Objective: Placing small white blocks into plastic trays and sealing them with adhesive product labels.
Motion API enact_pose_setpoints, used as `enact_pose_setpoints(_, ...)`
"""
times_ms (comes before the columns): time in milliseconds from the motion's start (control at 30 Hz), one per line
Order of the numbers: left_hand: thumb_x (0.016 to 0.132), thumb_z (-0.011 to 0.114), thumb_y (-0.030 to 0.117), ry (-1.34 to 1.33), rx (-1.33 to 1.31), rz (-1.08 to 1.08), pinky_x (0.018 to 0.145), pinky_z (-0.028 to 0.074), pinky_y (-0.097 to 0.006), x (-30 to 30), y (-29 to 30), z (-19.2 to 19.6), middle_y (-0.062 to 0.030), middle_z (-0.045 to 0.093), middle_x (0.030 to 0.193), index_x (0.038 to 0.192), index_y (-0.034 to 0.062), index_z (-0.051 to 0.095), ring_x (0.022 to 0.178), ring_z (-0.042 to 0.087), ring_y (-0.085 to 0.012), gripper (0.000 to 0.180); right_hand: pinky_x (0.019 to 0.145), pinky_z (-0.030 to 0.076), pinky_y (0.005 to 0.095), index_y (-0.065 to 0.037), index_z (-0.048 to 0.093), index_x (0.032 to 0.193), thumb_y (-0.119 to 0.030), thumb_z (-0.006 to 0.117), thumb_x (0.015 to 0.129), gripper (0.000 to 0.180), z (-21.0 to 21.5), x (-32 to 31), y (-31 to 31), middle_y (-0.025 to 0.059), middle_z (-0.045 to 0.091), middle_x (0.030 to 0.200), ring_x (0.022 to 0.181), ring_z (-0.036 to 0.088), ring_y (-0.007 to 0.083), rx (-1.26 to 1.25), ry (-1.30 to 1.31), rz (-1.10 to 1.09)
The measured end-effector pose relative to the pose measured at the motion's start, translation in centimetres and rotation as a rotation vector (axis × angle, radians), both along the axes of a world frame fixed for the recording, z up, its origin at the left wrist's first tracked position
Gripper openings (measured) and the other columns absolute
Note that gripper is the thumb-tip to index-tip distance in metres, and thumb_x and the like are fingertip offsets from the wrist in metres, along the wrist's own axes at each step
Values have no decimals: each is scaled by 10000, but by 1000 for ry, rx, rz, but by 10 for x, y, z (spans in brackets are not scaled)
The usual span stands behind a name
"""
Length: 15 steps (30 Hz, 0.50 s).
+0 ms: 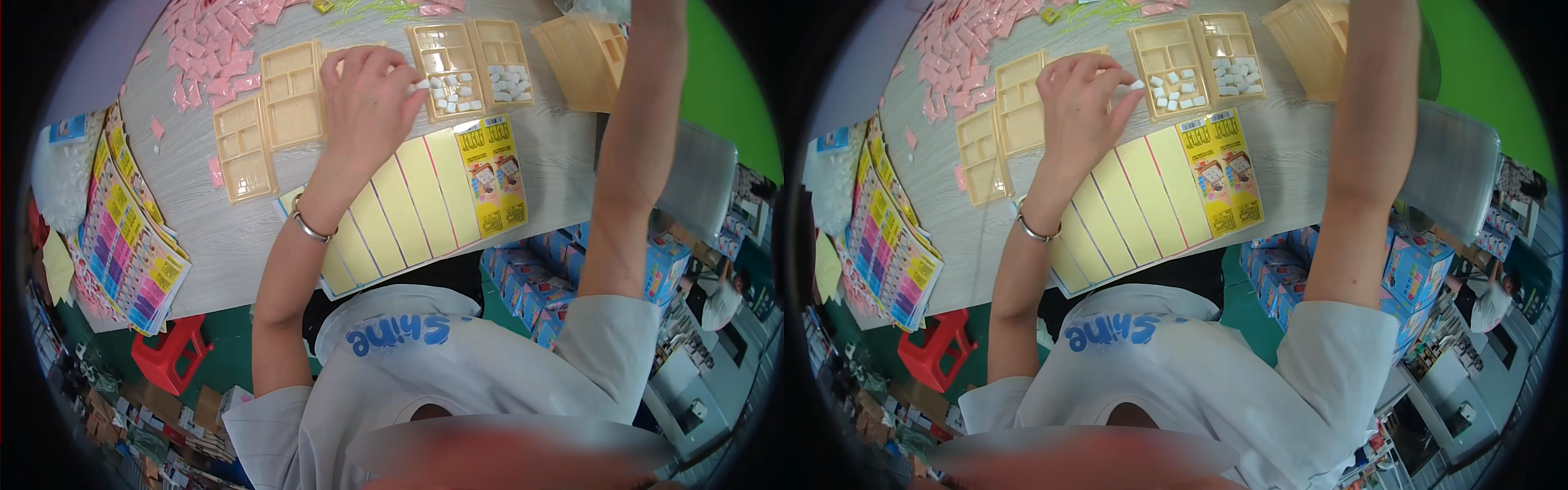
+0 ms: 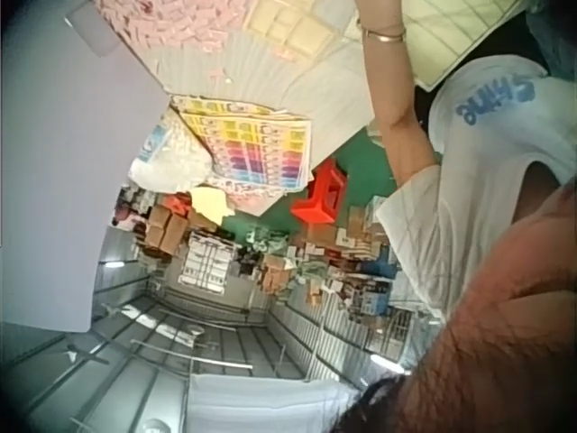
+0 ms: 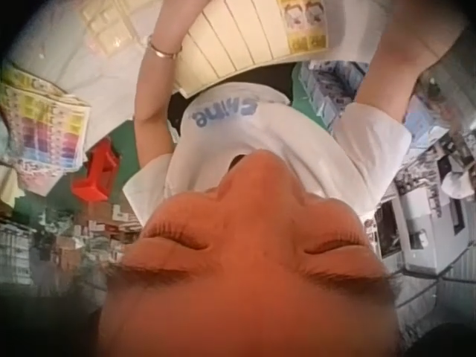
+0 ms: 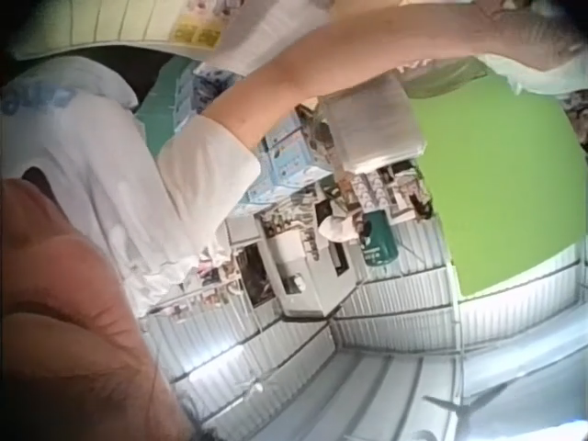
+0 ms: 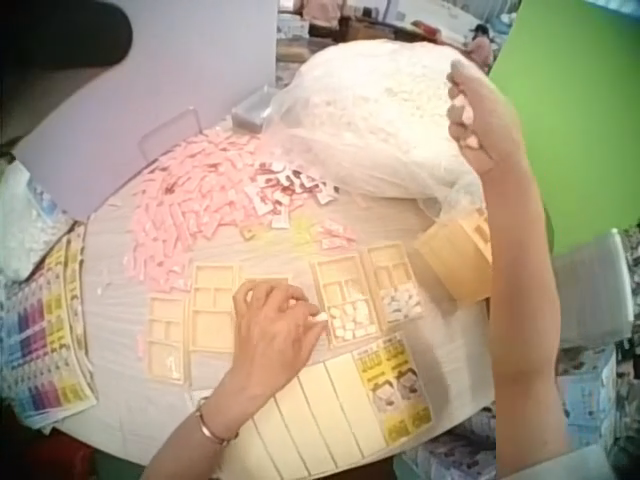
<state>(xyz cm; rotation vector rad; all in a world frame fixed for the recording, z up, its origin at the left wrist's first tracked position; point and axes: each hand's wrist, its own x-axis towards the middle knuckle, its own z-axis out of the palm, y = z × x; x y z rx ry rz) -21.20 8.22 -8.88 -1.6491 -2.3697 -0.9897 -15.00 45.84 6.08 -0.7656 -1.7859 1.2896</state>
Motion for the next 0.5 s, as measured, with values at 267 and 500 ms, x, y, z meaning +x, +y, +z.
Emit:
enact_pose_setpoints(267, 814, 811, 254, -76, 16, 10, 1074, 338, -499, 24, 10, -15, -10, 658, 1184, 1076, 161, 750, 1182, 561, -237, 285, 692, 530, 311, -20, 662, 964, -249, 579, 1066, 264, -196, 55, -176, 72, 695, 893, 786, 671, 179, -568, 259, 223)
enact_pose_setpoints(500, 892, 687, 566, 129, -240, -37, 1201, 227, -600, 15, 9, -25, -63, 420, 1595, 1492, 208, 516, 1461, 383, -318, 720, 613, 473, 277, -58, 648, 870, -260, 647, 1041, 264, -166, 45, -220, 19, 628, 778, 679, 605, 123, -441, 270, 148)
